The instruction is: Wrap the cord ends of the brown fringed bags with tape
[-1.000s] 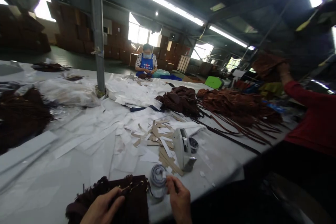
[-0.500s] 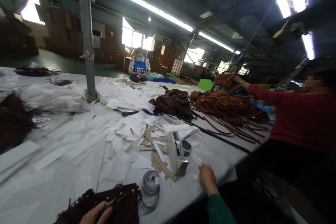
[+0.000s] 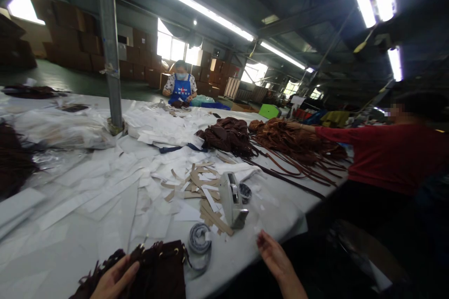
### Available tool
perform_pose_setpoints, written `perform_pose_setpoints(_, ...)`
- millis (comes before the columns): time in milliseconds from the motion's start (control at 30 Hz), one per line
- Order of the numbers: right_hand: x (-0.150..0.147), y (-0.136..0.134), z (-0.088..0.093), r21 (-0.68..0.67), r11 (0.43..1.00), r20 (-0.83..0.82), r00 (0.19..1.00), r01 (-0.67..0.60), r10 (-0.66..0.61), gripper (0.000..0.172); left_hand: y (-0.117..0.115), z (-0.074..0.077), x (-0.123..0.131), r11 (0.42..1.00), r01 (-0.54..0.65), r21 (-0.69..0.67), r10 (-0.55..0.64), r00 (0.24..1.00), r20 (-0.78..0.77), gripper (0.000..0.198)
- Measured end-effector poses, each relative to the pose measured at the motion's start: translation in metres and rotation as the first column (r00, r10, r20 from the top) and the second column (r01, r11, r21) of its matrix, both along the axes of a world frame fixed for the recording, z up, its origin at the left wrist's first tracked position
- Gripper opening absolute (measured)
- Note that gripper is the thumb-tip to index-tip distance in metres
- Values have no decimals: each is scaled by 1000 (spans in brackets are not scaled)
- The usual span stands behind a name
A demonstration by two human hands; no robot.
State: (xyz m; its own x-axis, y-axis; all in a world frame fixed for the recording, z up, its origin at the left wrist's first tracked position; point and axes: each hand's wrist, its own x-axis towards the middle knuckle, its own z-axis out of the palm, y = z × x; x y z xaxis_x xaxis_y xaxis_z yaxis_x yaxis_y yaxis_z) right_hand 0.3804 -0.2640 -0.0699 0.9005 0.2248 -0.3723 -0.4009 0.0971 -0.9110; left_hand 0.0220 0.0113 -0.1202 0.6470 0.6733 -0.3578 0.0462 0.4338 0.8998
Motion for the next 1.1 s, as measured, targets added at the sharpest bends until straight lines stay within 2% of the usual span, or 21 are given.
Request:
perform_pose_setpoints(100,-64,26,-6,116,987,-144,981,-111,127,32,3,2,-2,983,-107,-150,123,987,102,59)
perform_pose_setpoints(167,-106,58,-9,189,959,-195,950,-209,245,37,2,14,-3,986,-79,-144,98,987,125,52)
perform_pose_setpoints(267,-163,113,-7,273,884,-212,872,-380,441,38,-3,36,-6,999,-36,4,36,998,52,47)
perform_pose_setpoints(333,-194,145,1,291,793,-150,793,-536,591,35,-6,48,-7,988,4,157,-2,1000,-11,46)
perform_pose_setpoints(400,-216,167,10,211,693,-16,706,-690,708,36,-9,59,-9,961,53,273,-42,998,-48,43)
perform_pose_setpoints(433,-223,174,15,127,655,64,665,-745,744,37,-10,63,-10,950,81,302,-66,996,-58,43)
perform_pose_setpoints(500,-231,182,24,-65,618,202,596,-783,777,37,-12,70,-11,945,122,303,-112,993,-49,41)
perform_pose_setpoints(567,-234,183,28,-186,606,300,543,-773,784,33,-14,72,-10,949,136,285,-141,990,-3,38)
perform_pose_setpoints(700,-235,175,24,-288,612,348,515,-737,783,31,-20,65,-6,947,101,304,-125,990,60,40)
perform_pose_setpoints(867,-234,164,10,-394,634,361,522,-666,773,35,-29,45,-2,917,75,392,-79,997,-5,43)
perform_pose_setpoints(1100,-228,157,-1,-531,600,377,468,-598,800,52,-34,37,-5,887,93,452,-70,995,-68,44)
